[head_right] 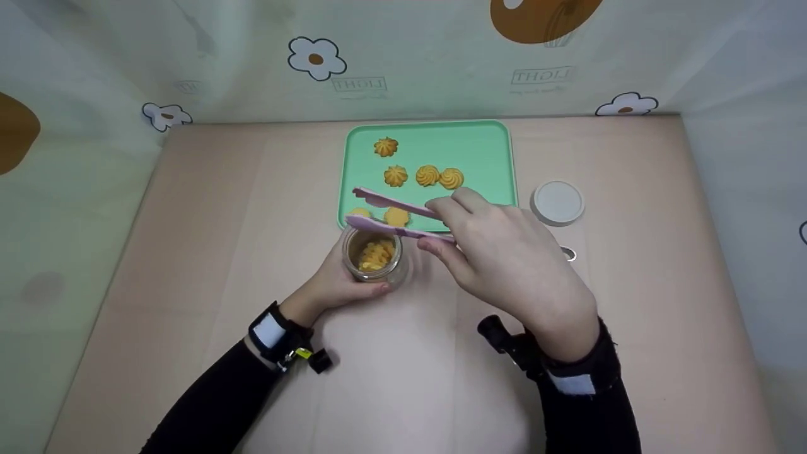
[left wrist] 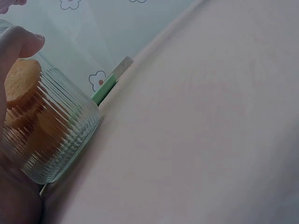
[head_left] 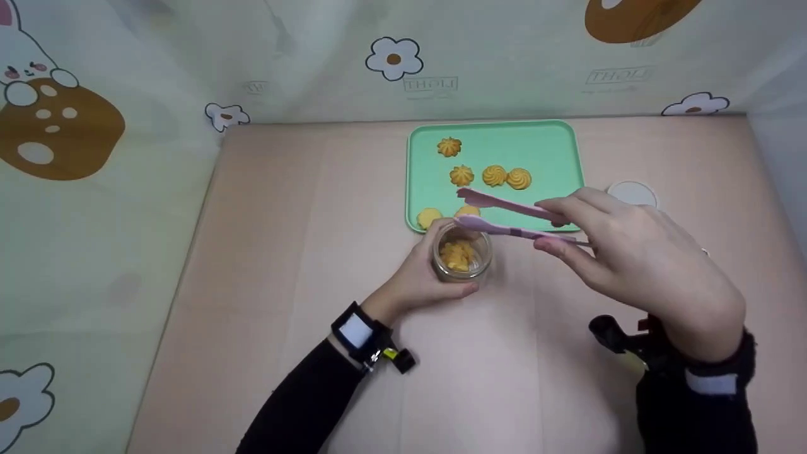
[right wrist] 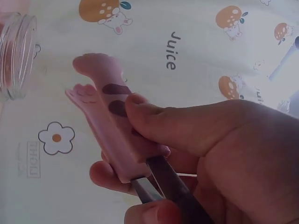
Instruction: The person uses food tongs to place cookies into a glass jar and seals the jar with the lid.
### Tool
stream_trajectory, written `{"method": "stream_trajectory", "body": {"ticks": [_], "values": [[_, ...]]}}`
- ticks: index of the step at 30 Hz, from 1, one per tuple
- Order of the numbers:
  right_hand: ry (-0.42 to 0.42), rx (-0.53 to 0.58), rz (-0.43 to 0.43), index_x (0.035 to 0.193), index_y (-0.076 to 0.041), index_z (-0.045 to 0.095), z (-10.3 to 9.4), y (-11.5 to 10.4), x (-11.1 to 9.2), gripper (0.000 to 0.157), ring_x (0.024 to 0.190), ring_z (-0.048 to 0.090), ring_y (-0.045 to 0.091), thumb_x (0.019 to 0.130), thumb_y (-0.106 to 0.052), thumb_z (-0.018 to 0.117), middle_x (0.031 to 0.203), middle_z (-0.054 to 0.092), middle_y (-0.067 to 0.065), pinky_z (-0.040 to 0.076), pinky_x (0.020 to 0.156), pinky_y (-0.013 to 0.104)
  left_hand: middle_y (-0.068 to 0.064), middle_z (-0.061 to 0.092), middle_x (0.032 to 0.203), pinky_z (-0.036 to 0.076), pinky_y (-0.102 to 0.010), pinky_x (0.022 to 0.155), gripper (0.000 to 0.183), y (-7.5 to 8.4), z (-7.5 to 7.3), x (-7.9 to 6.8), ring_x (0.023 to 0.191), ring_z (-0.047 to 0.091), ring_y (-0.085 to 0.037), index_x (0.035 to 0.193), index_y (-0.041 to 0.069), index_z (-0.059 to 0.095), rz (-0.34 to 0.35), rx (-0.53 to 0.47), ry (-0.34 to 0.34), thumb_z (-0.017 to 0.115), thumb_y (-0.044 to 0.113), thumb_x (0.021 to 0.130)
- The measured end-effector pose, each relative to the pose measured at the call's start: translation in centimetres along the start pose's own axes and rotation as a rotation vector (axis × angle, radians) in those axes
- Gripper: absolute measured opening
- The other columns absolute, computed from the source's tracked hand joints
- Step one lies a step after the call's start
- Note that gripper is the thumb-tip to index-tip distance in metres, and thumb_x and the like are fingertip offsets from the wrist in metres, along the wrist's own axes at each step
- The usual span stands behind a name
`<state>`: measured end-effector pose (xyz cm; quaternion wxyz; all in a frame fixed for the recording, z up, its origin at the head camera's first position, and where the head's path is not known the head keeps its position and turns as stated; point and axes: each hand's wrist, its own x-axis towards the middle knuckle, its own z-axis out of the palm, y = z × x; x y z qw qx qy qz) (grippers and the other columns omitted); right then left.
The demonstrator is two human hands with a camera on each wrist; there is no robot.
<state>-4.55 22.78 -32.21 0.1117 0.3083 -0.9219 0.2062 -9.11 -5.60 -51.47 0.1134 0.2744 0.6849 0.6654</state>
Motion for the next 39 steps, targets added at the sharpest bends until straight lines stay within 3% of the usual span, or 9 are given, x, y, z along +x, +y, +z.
{"method": "stream_trajectory", "body": {"ticks": [5, 10, 17, 23, 30, 39], "values": [[0.047, -0.026, 0.024, 0.127, -0.004, 0.074, 0.3, 1.6, 0.6, 0.038, 0.075, 0.064, 0.023, 0.095, -0.018, 0.087, 0.105, 0.074, 0.012, 0.055, 0.061, 0.045, -0.002, 0.061, 0.148, 0.042, -0.042, 0.125, 0.092, 0.1, 0.0, 0.0, 0.140, 0.056, -0.020, 0.153, 0.015, 0.045, 0.007, 0.013, 0.003, 0.098, 0.017, 0.078], [0.044, -0.024, 0.113, 0.126, -0.002, 0.074, 0.9, 3.4, 1.3, 0.035, 0.077, 0.065, 0.025, 0.098, -0.019, 0.085, 0.106, 0.074, 0.013, 0.054, 0.061, 0.045, -0.003, 0.061, 0.148, 0.041, -0.043, 0.125, 0.093, 0.0, 0.0, 0.1, 0.141, 0.056, -0.021, 0.153, 0.015, 0.045, 0.012, 0.003, 0.003, 0.098, 0.015, 0.077], [-0.088, 0.005, 0.319, 0.131, 0.000, 0.071, 2.0, 6.2, 2.4, 0.040, 0.092, 0.066, 0.032, 0.104, -0.029, 0.077, 0.116, 0.072, 0.016, 0.054, 0.075, 0.054, -0.005, 0.062, 0.146, 0.041, -0.043, 0.126, 0.093, 0.0, 0.0, 0.1, 0.140, 0.056, -0.023, 0.153, 0.014, 0.045, 0.020, -0.025, -0.002, 0.098, 0.013, 0.077], [-0.203, 0.000, 0.424, 0.131, 0.006, 0.067, 3.3, 9.0, 3.2, 0.049, 0.098, 0.066, 0.040, 0.105, -0.035, 0.075, 0.116, 0.069, 0.025, 0.056, 0.082, 0.061, -0.005, 0.062, 0.146, 0.041, -0.043, 0.126, 0.092, 0.0, 0.0, 0.2, 0.139, 0.057, -0.022, 0.152, 0.014, 0.046, 0.024, -0.015, -0.001, 0.099, 0.013, 0.077], [-0.291, 0.011, 0.498, 0.134, 0.007, 0.065, 4.3, 11.0, 3.2, 0.054, 0.098, 0.066, 0.042, 0.106, -0.037, 0.073, 0.115, 0.066, 0.027, 0.054, 0.082, 0.061, -0.006, 0.063, 0.146, 0.041, -0.043, 0.125, 0.090, 0.1, 0.1, 0.1, 0.140, 0.057, -0.024, 0.152, 0.017, 0.047, 0.002, -0.054, -0.010, 0.098, 0.013, 0.078], [-0.347, -0.019, 0.523, 0.130, 0.010, 0.064, 5.0, 11.8, 3.5, 0.055, 0.092, 0.061, 0.040, 0.105, -0.039, 0.072, 0.108, 0.064, 0.027, 0.052, 0.077, 0.058, -0.005, 0.062, 0.146, 0.040, -0.044, 0.126, 0.090, 0.1, 0.0, 0.1, 0.140, 0.056, -0.024, 0.153, 0.018, 0.045, 0.008, -0.059, -0.015, 0.097, 0.014, 0.079]]}}
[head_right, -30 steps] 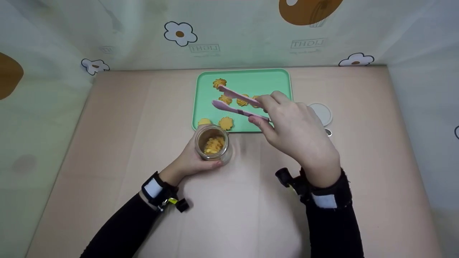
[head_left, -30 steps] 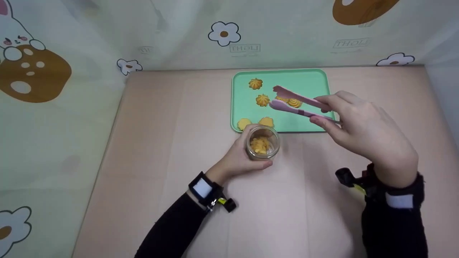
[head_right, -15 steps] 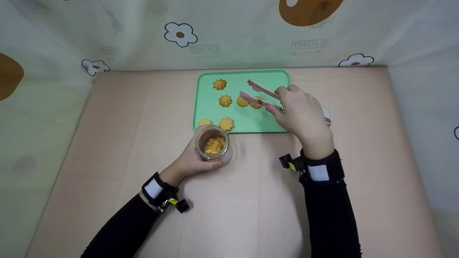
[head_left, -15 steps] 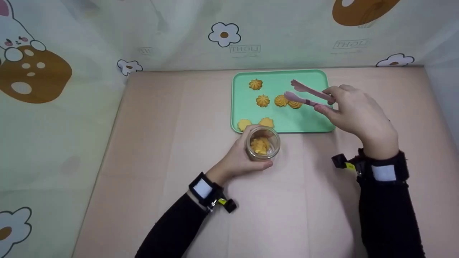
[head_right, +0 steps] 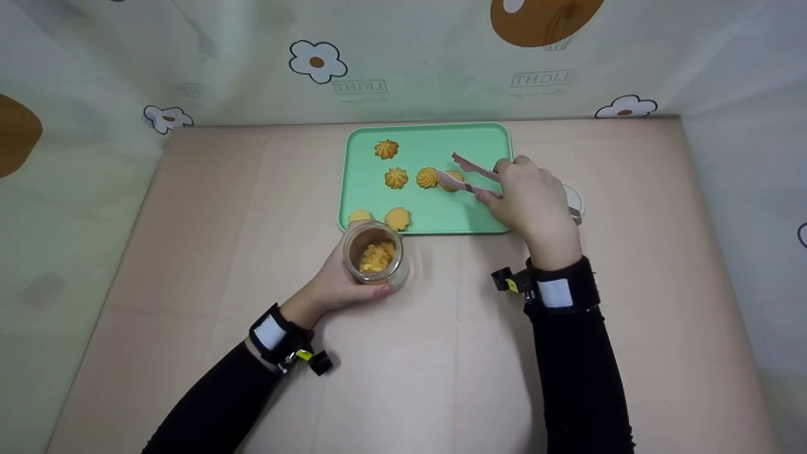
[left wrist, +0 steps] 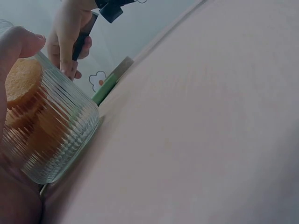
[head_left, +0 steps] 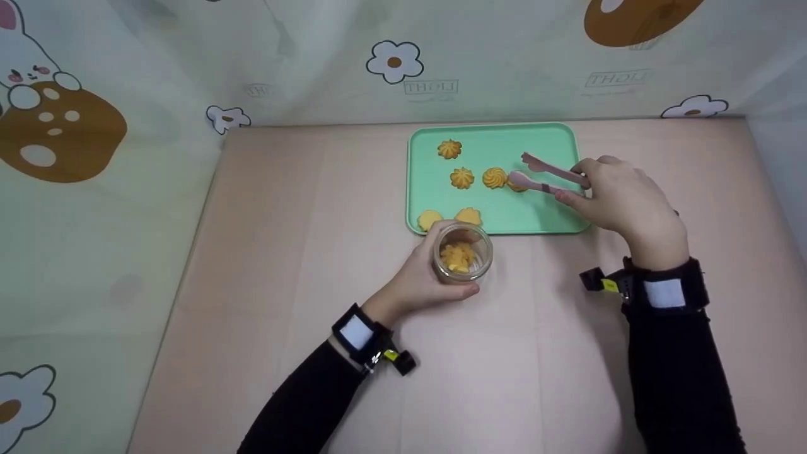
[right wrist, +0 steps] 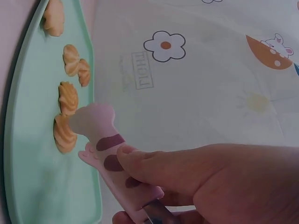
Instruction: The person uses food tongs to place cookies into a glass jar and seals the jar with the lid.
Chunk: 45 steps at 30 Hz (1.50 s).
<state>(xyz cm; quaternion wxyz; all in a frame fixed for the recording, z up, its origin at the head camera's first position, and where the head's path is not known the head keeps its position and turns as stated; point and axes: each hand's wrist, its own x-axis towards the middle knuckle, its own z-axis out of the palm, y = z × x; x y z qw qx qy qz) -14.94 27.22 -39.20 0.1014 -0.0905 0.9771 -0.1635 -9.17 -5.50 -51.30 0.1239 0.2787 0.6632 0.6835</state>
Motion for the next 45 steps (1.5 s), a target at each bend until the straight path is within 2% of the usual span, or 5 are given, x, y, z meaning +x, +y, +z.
{"method": "stream_trajectory", "body": {"ticks": [9, 19, 26, 31, 45], "values": [[-0.034, -0.019, 0.025, 0.138, 0.011, 0.063, 0.39, -0.38, 0.34, 0.064, 0.092, 0.060, 0.041, 0.104, -0.042, 0.073, 0.113, 0.064, 0.030, 0.051, 0.078, 0.058, -0.003, 0.061, 0.148, 0.040, -0.044, 0.126, 0.092, -0.07, -0.04, -0.05, 0.141, 0.055, -0.023, 0.153, 0.018, 0.045, -0.023, 0.013, 0.002, 0.098, 0.015, 0.078], [-0.038, -0.025, 0.011, 0.131, 0.010, 0.065, 0.50, -0.40, 0.46, 0.056, 0.091, 0.061, 0.042, 0.103, -0.038, 0.073, 0.110, 0.064, 0.029, 0.051, 0.077, 0.060, -0.004, 0.062, 0.147, 0.041, -0.043, 0.126, 0.092, -0.02, -0.07, 0.01, 0.140, 0.056, -0.023, 0.153, 0.015, 0.046, -0.005, 0.024, 0.010, 0.099, 0.014, 0.077], [-0.051, 0.020, 0.025, 0.141, 0.008, 0.062, 0.59, -0.24, 0.41, 0.059, 0.093, 0.062, 0.040, 0.103, -0.034, 0.075, 0.111, 0.064, 0.026, 0.053, 0.076, 0.058, -0.003, 0.062, 0.148, 0.040, -0.044, 0.126, 0.093, 0.00, -0.09, 0.09, 0.141, 0.056, -0.022, 0.154, 0.017, 0.046, -0.008, 0.025, 0.008, 0.098, 0.015, 0.077], [-0.068, 0.039, 0.035, 0.142, 0.009, 0.060, 0.62, -0.23, 0.49, 0.058, 0.095, 0.061, 0.039, 0.103, -0.032, 0.076, 0.111, 0.065, 0.025, 0.052, 0.078, 0.056, -0.003, 0.062, 0.147, 0.039, -0.043, 0.127, 0.092, -0.06, -0.09, 0.02, 0.141, 0.056, -0.022, 0.153, 0.018, 0.046, -0.014, 0.018, 0.009, 0.099, 0.015, 0.077], [-0.049, -0.028, -0.011, 0.131, 0.005, 0.065, 0.52, -0.15, 0.36, 0.043, 0.089, 0.064, 0.038, 0.105, -0.028, 0.074, 0.106, 0.070, 0.021, 0.052, 0.074, 0.057, -0.004, 0.062, 0.147, 0.040, -0.043, 0.126, 0.093, -0.08, -0.04, -0.02, 0.140, 0.056, -0.023, 0.153, 0.016, 0.046, 0.000, 0.027, 0.010, 0.099, 0.013, 0.077]]}}
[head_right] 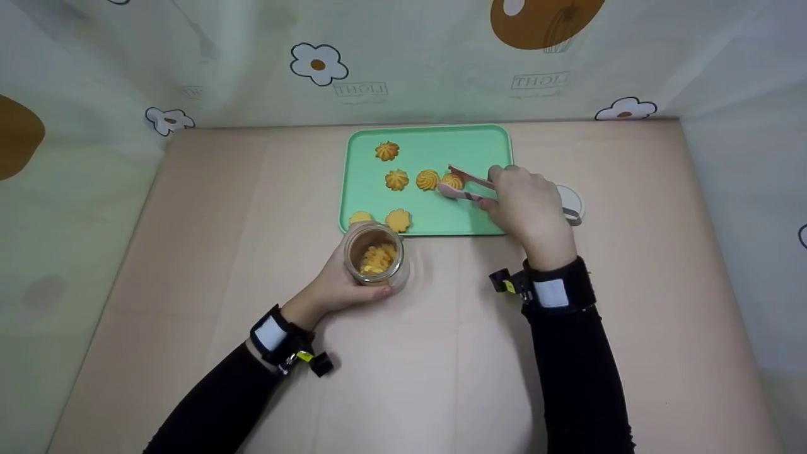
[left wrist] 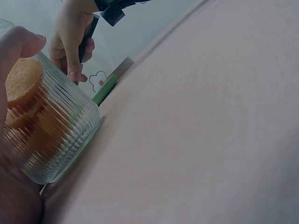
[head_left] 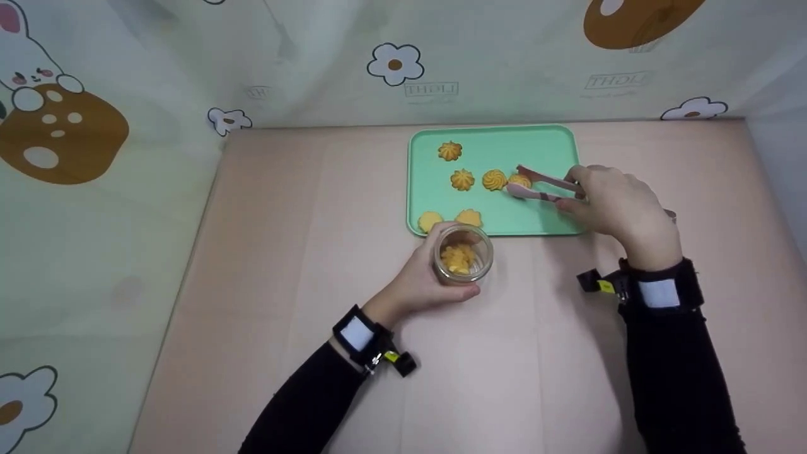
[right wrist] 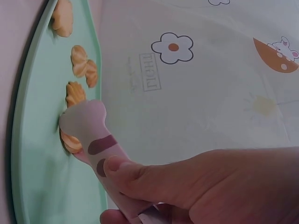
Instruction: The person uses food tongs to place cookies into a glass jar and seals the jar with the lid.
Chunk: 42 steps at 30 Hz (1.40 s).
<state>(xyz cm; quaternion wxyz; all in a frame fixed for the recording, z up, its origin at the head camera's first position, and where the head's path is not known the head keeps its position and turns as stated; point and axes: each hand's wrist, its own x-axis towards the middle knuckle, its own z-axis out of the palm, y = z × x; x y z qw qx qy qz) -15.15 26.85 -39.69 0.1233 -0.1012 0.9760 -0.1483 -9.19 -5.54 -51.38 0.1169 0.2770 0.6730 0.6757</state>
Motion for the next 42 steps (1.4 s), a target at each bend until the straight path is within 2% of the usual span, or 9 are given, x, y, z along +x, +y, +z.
{"method": "stream_trajectory", "body": {"ticks": [7, 27, 37, 42], "values": [[0.016, -0.015, -0.020, 0.127, 0.002, 0.065, 0.0, 0.1, -0.2, 0.038, 0.085, 0.063, 0.038, 0.104, -0.026, 0.075, 0.103, 0.069, 0.019, 0.051, 0.071, 0.057, -0.002, 0.061, 0.147, 0.040, -0.043, 0.126, 0.090, 0.0, 0.0, -0.1, 0.141, 0.056, -0.021, 0.152, 0.018, 0.046, -0.009, 0.015, -0.001, 0.097, 0.014, 0.078], [-0.007, -0.017, -0.022, 0.131, 0.002, 0.064, -0.4, 0.1, -0.2, 0.039, 0.091, 0.066, 0.041, 0.105, -0.026, 0.074, 0.109, 0.069, 0.021, 0.053, 0.075, 0.060, -0.002, 0.060, 0.149, 0.039, -0.044, 0.127, 0.092, 0.2, 0.0, -0.1, 0.142, 0.055, -0.021, 0.153, 0.019, 0.045, -0.031, 0.015, 0.000, 0.098, 0.016, 0.078], [0.024, -0.016, -0.035, 0.130, 0.002, 0.065, -0.7, -0.3, -0.8, 0.037, 0.091, 0.067, 0.039, 0.105, -0.024, 0.075, 0.109, 0.069, 0.021, 0.053, 0.075, 0.059, -0.006, 0.062, 0.146, 0.041, -0.044, 0.126, 0.091, 0.2, 0.0, 0.0, 0.140, 0.056, -0.025, 0.152, 0.015, 0.046, -0.017, -0.037, -0.005, 0.098, 0.012, 0.078], [0.029, -0.003, -0.036, 0.132, 0.001, 0.066, -0.9, -0.5, -1.1, 0.038, 0.094, 0.068, 0.040, 0.105, -0.025, 0.075, 0.114, 0.070, 0.023, 0.054, 0.075, 0.060, -0.004, 0.062, 0.147, 0.041, -0.043, 0.126, 0.091, 0.2, 0.0, 0.0, 0.140, 0.056, -0.024, 0.152, 0.017, 0.046, -0.012, -0.024, -0.004, 0.098, 0.013, 0.077]]}}
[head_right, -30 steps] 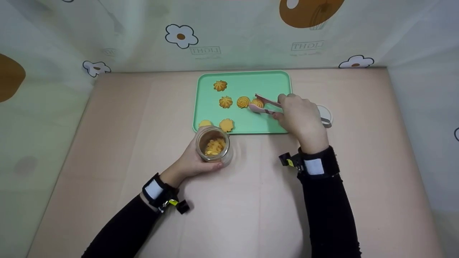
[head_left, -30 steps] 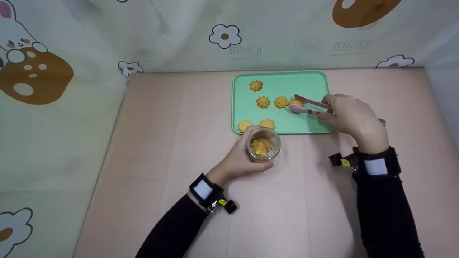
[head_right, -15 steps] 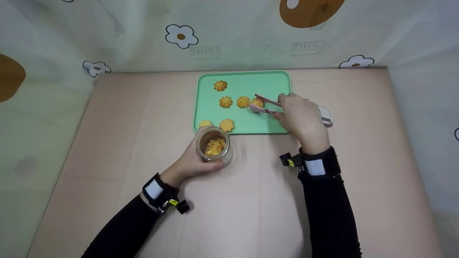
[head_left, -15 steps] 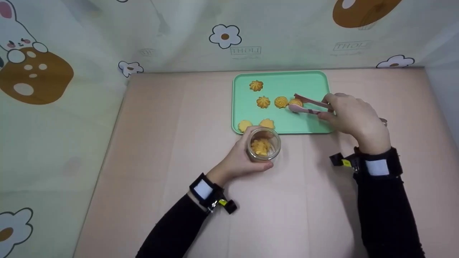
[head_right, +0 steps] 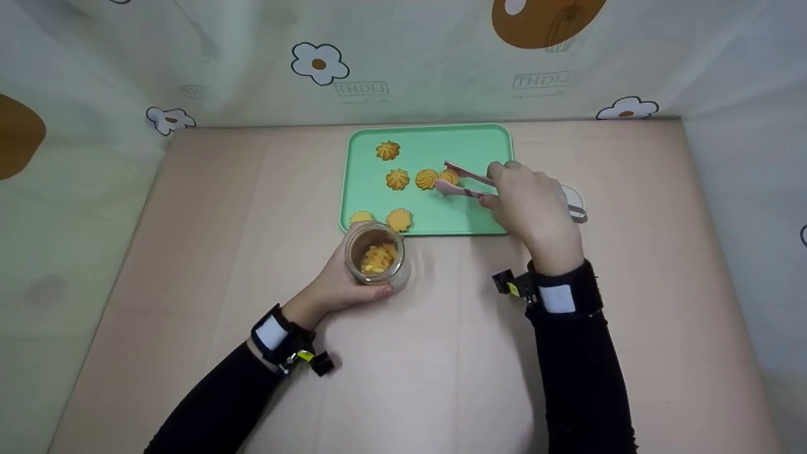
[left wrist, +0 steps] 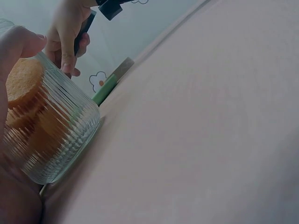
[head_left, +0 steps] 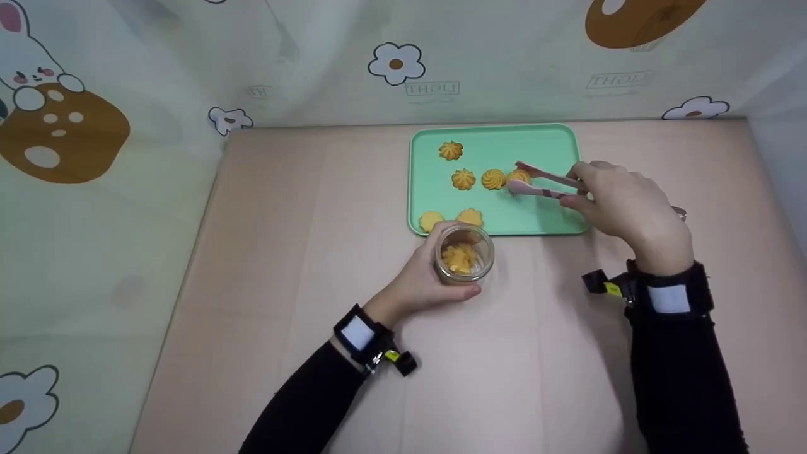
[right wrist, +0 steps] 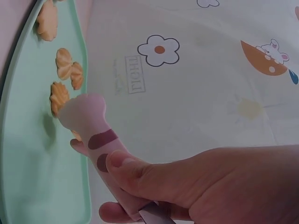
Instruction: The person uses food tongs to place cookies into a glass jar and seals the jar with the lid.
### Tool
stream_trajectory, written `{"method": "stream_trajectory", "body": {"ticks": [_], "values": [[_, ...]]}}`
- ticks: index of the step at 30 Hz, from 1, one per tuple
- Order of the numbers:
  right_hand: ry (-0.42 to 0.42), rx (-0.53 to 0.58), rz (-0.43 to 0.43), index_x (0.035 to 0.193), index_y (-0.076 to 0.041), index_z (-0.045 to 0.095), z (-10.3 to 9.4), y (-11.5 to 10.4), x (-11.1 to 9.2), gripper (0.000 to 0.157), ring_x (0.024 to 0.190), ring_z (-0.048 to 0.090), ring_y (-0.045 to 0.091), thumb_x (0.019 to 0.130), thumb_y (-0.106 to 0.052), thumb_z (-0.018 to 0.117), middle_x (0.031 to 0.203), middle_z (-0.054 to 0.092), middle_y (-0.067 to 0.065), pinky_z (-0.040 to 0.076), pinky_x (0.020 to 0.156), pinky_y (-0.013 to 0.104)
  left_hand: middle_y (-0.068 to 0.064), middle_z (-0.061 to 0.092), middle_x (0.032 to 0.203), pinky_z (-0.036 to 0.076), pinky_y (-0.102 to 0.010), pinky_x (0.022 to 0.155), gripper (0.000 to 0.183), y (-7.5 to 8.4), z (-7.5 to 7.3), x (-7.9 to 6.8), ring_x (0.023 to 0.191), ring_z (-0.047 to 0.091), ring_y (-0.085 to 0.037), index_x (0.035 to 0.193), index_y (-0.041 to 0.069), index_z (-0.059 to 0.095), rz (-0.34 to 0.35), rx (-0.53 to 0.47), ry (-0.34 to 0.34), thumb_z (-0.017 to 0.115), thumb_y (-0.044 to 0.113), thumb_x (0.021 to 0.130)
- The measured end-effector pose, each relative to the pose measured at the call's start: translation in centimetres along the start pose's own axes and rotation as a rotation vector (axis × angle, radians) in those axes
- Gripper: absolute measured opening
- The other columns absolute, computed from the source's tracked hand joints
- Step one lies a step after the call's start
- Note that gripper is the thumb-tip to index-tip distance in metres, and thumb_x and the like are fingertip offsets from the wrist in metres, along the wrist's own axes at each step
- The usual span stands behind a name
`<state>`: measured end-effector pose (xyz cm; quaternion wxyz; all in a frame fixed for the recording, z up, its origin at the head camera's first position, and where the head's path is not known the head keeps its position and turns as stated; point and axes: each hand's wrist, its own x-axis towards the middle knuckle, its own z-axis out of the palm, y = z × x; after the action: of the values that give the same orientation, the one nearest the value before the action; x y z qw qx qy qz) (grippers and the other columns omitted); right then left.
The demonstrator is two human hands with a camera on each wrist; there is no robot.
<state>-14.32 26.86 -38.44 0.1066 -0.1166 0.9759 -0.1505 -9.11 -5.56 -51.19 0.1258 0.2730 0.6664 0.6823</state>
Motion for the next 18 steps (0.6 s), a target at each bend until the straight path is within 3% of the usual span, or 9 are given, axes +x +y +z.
{"method": "stream_trajectory", "body": {"ticks": [8, 18], "values": [[0.045, 0.014, -0.028, 0.127, -0.001, 0.067, -0.7, -0.4, -0.8, 0.034, 0.093, 0.067, 0.038, 0.106, -0.027, 0.075, 0.113, 0.071, 0.019, 0.053, 0.075, 0.059, -0.004, 0.062, 0.147, 0.040, -0.044, 0.126, 0.091, 0.0, 0.0, 0.0, 0.140, 0.056, -0.023, 0.152, 0.017, 0.046, 0.004, 0.003, 0.001, 0.098, 0.013, 0.077], [0.150, 0.060, -0.209, 0.127, -0.007, 0.070, -2.2, -1.7, -3.2, 0.030, 0.090, 0.063, 0.026, 0.105, -0.026, 0.077, 0.113, 0.073, 0.011, 0.050, 0.074, 0.048, -0.003, 0.062, 0.147, 0.041, -0.043, 0.125, 0.093, 0.0, 0.0, 0.0, 0.140, 0.056, -0.022, 0.153, 0.017, 0.046, -0.006, 0.022, 0.007, 0.098, 0.014, 0.077]]}}
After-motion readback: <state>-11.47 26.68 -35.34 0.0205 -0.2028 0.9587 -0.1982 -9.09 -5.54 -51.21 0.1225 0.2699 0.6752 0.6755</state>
